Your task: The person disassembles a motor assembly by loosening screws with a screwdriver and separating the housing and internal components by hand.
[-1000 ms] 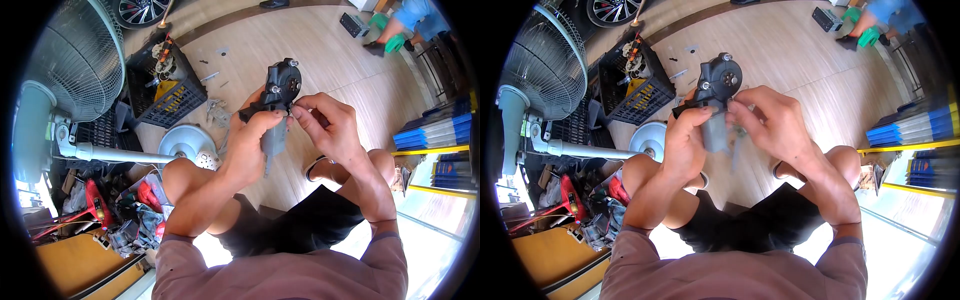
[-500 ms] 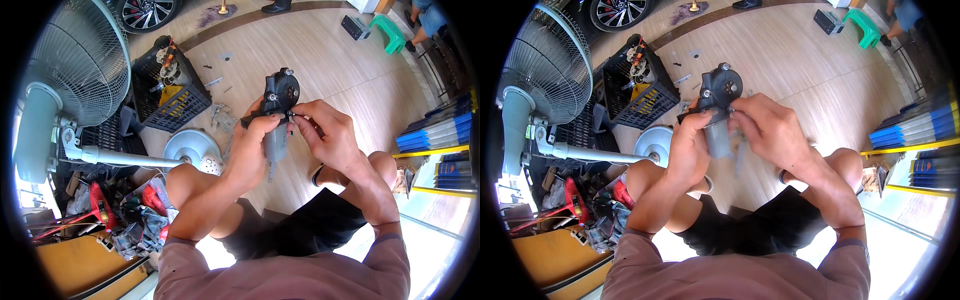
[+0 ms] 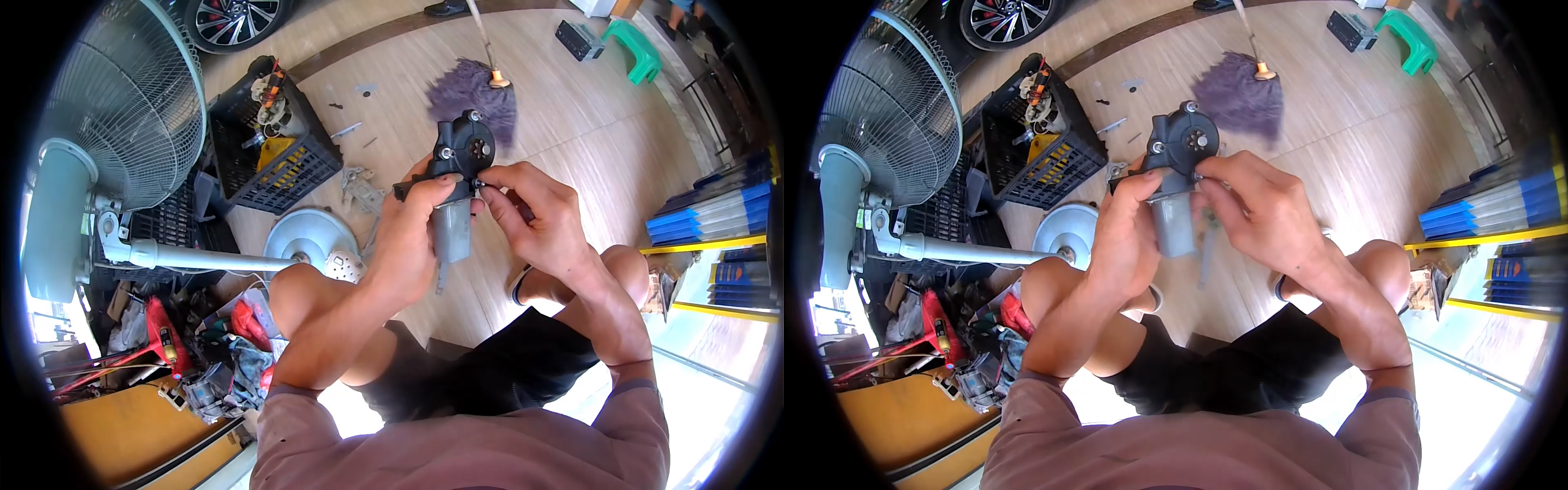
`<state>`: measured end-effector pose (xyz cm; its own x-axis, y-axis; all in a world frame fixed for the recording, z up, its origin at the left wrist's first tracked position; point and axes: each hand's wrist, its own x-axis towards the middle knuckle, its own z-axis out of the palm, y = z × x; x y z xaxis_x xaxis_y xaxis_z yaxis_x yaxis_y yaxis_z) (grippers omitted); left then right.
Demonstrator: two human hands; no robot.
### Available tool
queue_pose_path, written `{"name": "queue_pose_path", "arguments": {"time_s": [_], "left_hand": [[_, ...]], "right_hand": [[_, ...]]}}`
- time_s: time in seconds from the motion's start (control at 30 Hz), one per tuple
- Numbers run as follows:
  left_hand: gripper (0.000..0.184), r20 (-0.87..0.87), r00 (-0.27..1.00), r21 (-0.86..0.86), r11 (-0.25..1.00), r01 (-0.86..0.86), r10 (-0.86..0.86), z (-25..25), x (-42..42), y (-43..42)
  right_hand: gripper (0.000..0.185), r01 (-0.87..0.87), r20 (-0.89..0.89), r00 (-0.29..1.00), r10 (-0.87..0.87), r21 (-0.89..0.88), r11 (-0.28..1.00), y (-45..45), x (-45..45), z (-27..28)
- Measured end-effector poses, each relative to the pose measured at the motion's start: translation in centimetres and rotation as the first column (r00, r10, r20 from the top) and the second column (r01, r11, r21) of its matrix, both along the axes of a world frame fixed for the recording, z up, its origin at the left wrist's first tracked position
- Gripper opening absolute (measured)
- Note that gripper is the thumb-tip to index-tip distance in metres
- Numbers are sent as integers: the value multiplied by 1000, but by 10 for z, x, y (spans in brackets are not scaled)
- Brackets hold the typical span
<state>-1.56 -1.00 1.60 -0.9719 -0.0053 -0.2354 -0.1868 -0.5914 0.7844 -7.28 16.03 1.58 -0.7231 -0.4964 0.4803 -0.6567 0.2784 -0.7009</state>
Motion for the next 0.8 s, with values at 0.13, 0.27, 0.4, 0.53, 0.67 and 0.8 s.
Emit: {"name": "queue_pose_path", "arguments": {"time_s": [0.13, 0.27, 0.4, 0.53, 0.67, 0.8], "left_hand": [[40, 43, 999, 58, 998, 1, -3, -3, -2, 2], [38, 53, 999, 57, 998, -16, 13, -5, -2, 1], [35, 38, 998, 21, 998, -54, 53, -4, 0, 2], [34, 16, 999, 46, 998, -48, 47, 1, 1, 1], [33, -4, 997, 44, 997, -71, 71, 2, 3, 0], [34, -19, 994, 40, 994, -105, 106, 1, 3, 1]], "right_hand": [[18, -2, -11, 1000, 2, 7, 1000, 4, -4, -2], [18, -3, -23, 1000, 3, -2, 1000, 3, -5, -6], [18, 7, -20, 1000, -7, 11, 1000, 1, -3, -4], [18, 3, -1, 1000, -3, -13, 1000, -2, -2, -3], [16, -16, -37, 999, 15, -16, 1000, -4, -2, -3], [16, -19, -24, 1000, 19, -13, 1000, -5, -1, -1]]}}
